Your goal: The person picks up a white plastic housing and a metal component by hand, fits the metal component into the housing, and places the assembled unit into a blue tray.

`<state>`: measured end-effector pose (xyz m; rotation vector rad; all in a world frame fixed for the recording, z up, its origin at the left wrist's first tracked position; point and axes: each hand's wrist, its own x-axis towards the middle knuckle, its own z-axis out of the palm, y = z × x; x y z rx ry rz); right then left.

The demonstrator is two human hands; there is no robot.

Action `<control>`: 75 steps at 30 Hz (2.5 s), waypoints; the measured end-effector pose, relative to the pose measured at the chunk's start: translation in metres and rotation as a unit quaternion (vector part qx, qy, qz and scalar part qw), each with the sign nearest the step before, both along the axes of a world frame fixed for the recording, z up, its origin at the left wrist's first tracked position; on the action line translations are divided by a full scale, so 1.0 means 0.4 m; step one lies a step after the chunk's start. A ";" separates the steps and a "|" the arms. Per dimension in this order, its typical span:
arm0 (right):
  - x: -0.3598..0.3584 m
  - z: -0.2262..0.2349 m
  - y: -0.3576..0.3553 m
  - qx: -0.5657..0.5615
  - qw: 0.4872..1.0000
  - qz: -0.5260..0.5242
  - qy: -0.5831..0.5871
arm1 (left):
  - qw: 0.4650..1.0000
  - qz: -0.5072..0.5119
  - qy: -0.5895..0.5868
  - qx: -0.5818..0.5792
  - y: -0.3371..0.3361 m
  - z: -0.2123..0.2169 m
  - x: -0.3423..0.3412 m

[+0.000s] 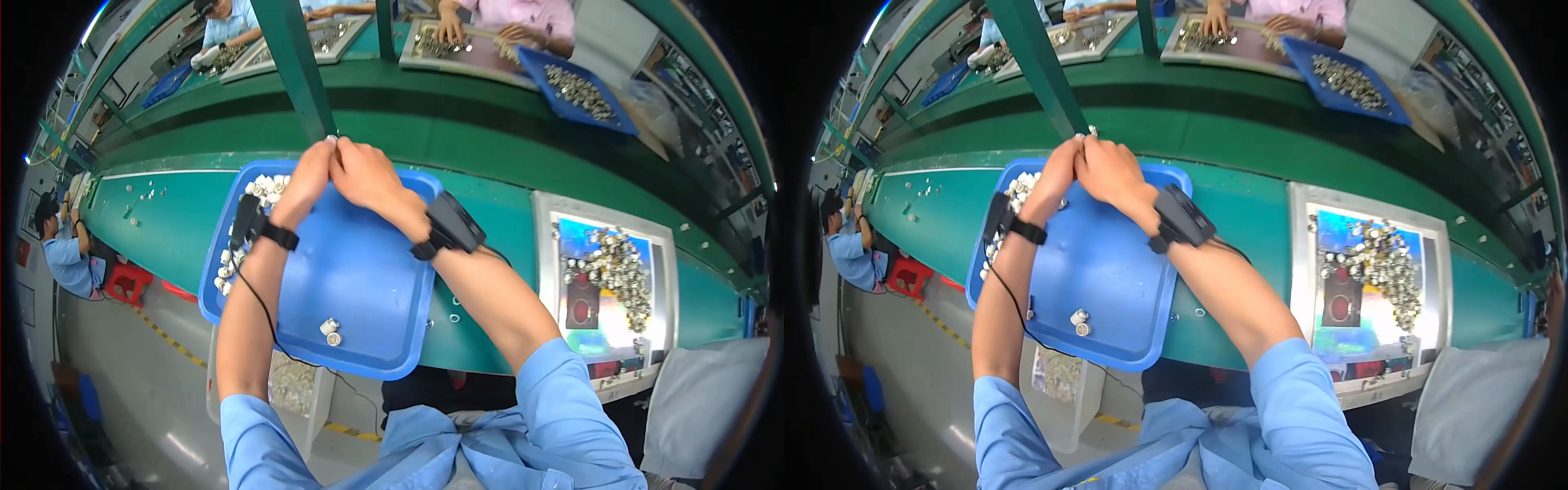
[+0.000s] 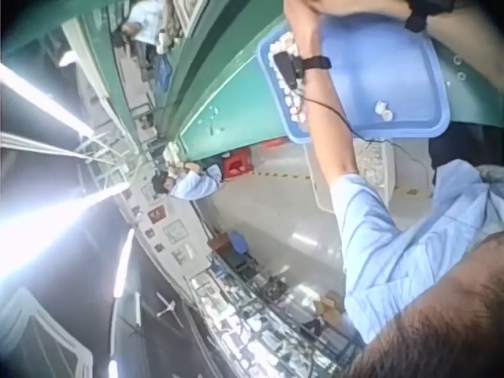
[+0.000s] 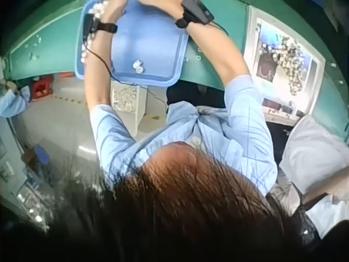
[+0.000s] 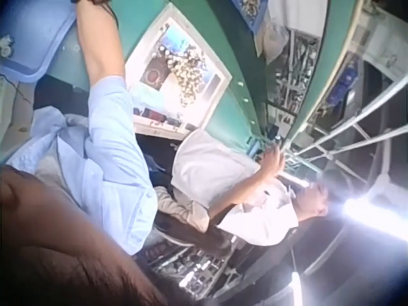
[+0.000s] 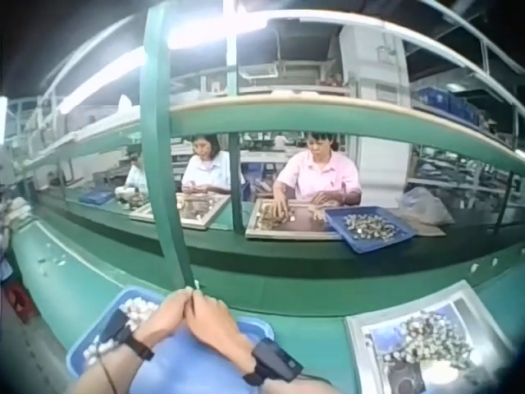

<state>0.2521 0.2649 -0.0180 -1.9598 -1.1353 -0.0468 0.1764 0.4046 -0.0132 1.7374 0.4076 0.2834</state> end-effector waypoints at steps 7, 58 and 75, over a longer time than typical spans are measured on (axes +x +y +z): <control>-0.179 0.138 -0.360 0.179 0.973 0.145 -0.013 | 0.967 -0.006 -0.228 0.117 -0.424 0.156 -0.294; -0.092 0.038 -0.138 0.104 0.991 0.071 0.041 | 0.983 0.082 -0.063 -0.155 -0.215 0.025 -0.148; 0.103 -0.044 0.036 -0.025 0.983 0.161 0.085 | 0.985 0.142 0.006 -0.094 -0.106 -0.025 0.007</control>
